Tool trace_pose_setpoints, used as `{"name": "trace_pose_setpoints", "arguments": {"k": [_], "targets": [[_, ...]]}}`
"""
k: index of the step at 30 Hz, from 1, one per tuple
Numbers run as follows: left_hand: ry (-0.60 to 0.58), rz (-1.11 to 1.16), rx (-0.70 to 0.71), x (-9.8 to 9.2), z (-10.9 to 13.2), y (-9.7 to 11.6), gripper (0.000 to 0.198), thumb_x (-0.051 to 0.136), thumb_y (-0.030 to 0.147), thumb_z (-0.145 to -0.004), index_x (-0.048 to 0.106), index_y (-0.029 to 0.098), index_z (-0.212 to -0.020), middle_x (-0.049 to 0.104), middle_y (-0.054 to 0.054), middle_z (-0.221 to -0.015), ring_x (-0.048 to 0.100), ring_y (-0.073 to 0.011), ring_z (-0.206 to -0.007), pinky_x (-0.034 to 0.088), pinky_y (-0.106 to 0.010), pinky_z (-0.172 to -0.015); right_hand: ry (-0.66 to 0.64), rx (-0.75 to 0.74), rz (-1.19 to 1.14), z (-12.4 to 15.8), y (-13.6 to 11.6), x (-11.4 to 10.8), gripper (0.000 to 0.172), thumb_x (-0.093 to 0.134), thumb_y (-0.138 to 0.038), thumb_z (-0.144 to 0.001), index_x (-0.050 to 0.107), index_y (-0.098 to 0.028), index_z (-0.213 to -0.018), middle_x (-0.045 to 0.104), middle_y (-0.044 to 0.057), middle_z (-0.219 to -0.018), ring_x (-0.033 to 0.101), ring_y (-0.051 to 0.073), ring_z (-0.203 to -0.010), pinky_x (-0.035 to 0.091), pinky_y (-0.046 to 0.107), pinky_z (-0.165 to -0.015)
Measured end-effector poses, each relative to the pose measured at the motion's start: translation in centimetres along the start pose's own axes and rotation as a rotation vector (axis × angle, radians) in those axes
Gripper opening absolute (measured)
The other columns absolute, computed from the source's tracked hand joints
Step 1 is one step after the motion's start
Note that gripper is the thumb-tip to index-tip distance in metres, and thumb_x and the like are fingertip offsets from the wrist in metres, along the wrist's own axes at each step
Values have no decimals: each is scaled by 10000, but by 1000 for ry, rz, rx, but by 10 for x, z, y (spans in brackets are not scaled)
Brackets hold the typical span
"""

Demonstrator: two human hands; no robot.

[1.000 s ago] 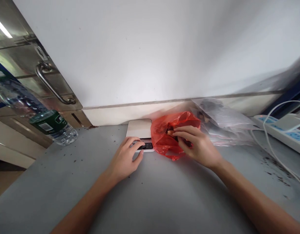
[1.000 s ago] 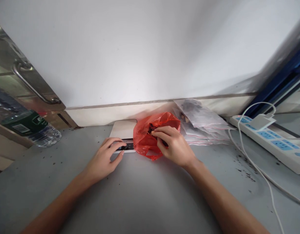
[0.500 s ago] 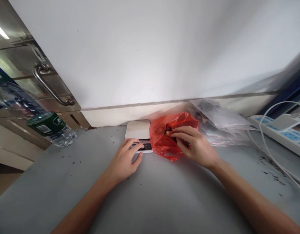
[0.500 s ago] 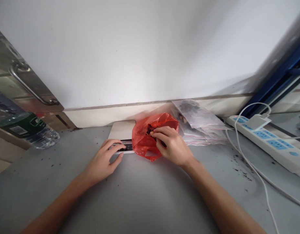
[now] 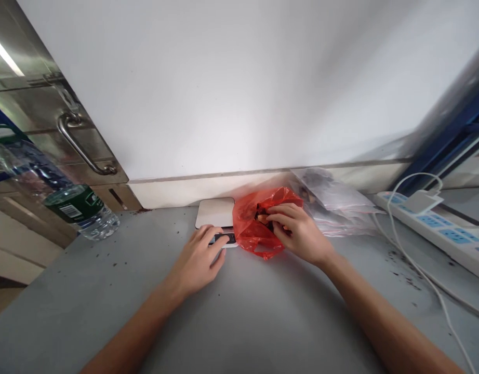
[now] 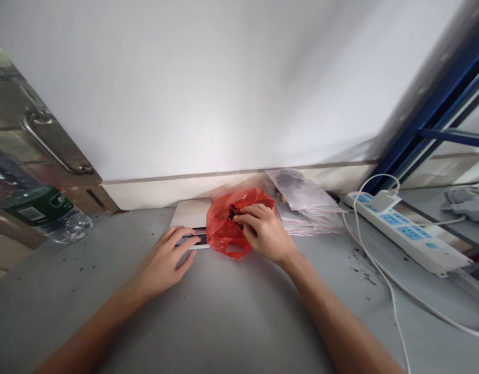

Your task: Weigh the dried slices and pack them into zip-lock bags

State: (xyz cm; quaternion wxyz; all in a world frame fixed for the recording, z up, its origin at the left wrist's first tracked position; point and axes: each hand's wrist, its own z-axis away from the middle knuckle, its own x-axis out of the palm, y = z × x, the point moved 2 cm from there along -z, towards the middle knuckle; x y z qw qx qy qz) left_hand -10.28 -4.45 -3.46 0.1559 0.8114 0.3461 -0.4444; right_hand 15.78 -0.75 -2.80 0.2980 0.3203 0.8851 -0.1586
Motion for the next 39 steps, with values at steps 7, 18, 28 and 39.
{"name": "trace_pose_setpoints", "arguments": {"k": [7,18,28,39], "targets": [[-29,47,-24,1,3,3,241,476,135,-998,685,188,-1106,712,-118,-1123,653,-276,-1076,593,-423,-923,-34,-3,20,2,2,2,311,533,-61,-935,788,-225,-1000,801,99,-998,741,265,-918,643,449,-772],[-29,75,-4,7,3,10,281,465,145,-1003,701,186,-1151,713,-130,-1133,655,-282,-1085,599,-422,-891,-136,-14,39,2,2,-3,354,519,-52,-928,800,-227,-1052,795,117,-1056,723,298,-991,631,489,-799],[-75,104,-25,5,1,9,305,478,134,-987,714,210,-1166,708,-129,-1176,643,-287,-1124,594,-436,-915,-105,-17,28,3,3,-1,331,517,-72,-938,796,-232,-1016,789,112,-1045,719,284,-966,642,483,-790],[-124,206,-16,12,3,18,277,515,108,-954,716,196,-1123,709,-116,-1157,634,-271,-1116,574,-409,-958,-38,27,-46,2,1,-5,329,532,-94,-964,695,-228,-1217,808,90,-1014,748,255,-909,632,414,-773]]}}
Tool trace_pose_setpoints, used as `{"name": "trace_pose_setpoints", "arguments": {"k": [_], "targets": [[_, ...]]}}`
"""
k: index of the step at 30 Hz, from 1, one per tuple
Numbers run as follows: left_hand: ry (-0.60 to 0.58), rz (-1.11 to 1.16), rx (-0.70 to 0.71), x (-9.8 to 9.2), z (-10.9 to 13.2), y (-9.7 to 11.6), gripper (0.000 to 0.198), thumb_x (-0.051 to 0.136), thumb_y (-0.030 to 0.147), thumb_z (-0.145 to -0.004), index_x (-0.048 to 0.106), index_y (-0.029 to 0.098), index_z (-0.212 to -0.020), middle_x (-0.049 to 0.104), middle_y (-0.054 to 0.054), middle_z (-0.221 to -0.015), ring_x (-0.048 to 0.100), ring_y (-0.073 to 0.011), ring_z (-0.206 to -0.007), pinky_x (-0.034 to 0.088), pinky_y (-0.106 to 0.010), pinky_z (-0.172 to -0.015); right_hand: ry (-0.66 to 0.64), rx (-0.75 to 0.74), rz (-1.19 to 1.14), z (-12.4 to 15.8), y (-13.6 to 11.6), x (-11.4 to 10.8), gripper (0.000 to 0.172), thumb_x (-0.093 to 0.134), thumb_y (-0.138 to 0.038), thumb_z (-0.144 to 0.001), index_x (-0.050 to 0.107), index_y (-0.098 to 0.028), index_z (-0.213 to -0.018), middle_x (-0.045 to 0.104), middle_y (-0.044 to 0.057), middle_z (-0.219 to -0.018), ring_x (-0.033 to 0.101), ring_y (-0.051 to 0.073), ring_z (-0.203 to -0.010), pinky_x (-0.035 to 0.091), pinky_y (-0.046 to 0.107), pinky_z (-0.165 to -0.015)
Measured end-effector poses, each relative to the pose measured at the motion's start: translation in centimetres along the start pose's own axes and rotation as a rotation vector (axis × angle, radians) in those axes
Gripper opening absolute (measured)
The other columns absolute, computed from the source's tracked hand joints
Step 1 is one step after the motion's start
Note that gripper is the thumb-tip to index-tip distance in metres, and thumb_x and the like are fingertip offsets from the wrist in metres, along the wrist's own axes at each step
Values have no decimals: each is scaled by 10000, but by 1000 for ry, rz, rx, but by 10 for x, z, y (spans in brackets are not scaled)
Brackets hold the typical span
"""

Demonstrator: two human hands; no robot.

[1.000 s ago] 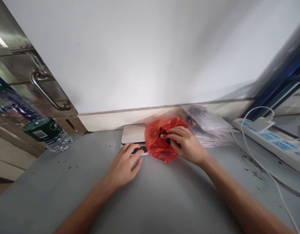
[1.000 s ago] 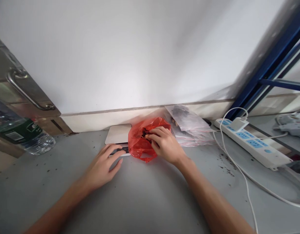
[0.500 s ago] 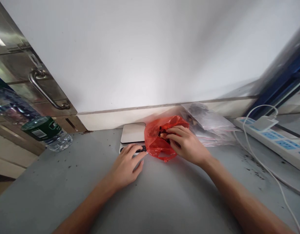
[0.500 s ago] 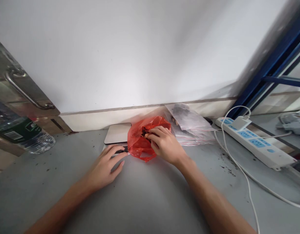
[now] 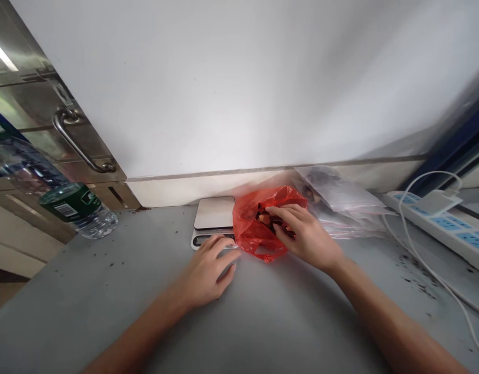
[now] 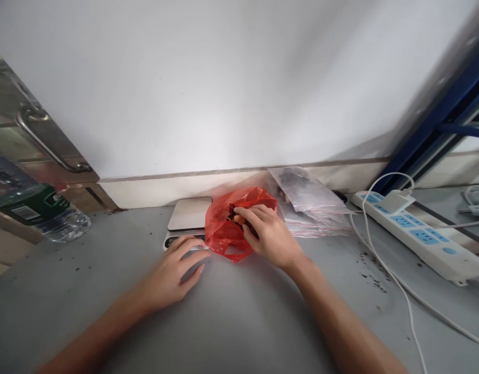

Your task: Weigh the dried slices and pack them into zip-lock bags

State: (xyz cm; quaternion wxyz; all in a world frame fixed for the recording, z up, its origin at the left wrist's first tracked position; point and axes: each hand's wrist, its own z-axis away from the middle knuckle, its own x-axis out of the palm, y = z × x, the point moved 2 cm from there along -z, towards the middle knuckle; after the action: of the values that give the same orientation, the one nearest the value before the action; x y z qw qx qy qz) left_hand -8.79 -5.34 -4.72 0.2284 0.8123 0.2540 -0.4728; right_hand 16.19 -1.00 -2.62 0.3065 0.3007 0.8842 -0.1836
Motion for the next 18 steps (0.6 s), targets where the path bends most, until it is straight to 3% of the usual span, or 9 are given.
{"name": "trace_pose_setpoints", "arguments": {"k": [3,5,8,10,12,14,16,18], "targets": [[6,0,29,-1,-7,1,268,509,121,-969,721,205,-1110,726,-99,-1106,645,-257,-1076,569,-380,-929,-25,40,-34,-1,0,-3,235,529,-140,-993,714,-223,-1114,814,79,-934,746,229,-785,599,365,-693],[29,-33,51,-4,-18,3,251,483,138,-994,726,201,-986,728,-71,-927,657,-232,-921,564,-355,-847,-59,81,-85,-1,-1,-4,206,527,-190,-1016,731,-217,-996,800,60,-835,716,199,-683,558,322,-627],[55,-92,61,-13,-41,6,374,434,175,-1028,640,209,-718,569,4,-586,522,-175,-585,479,-314,-615,-87,185,-178,-3,-4,-9,325,503,-284,-1049,703,-206,-805,724,25,-671,632,157,-562,484,277,-547],[58,-91,51,-19,-59,8,391,442,196,-1028,613,208,-676,549,11,-567,501,-168,-559,432,-307,-558,-46,250,-211,-7,-7,-15,407,492,-330,-1054,657,-210,-701,667,7,-595,581,141,-512,447,268,-514],[17,-42,74,-22,-76,11,362,457,200,-1026,658,199,-726,621,-7,-641,570,-180,-640,500,-318,-654,60,316,-225,-13,-7,-28,399,511,-356,-1037,657,-214,-694,657,2,-576,584,146,-513,452,268,-512],[-89,23,149,-18,-89,16,245,558,270,-1017,743,192,-877,743,-52,-885,671,-223,-895,554,-360,-860,213,400,-192,-20,-1,-46,331,533,-363,-1008,695,-220,-757,705,13,-633,645,174,-585,509,286,-574],[-212,49,228,-10,-95,20,214,660,360,-991,775,198,-1069,761,-82,-1190,645,-278,-1188,509,-418,-1064,343,505,-65,-28,12,-67,270,545,-351,-975,727,-226,-819,771,44,-768,721,227,-759,572,344,-728],[-302,21,262,1,-97,24,310,669,415,-997,753,212,-1216,713,-80,-1374,572,-307,-1347,450,-450,-1159,295,623,135,-36,32,-82,211,592,-317,-914,772,-224,-974,810,86,-995,740,295,-1011,565,437,-941]]}}
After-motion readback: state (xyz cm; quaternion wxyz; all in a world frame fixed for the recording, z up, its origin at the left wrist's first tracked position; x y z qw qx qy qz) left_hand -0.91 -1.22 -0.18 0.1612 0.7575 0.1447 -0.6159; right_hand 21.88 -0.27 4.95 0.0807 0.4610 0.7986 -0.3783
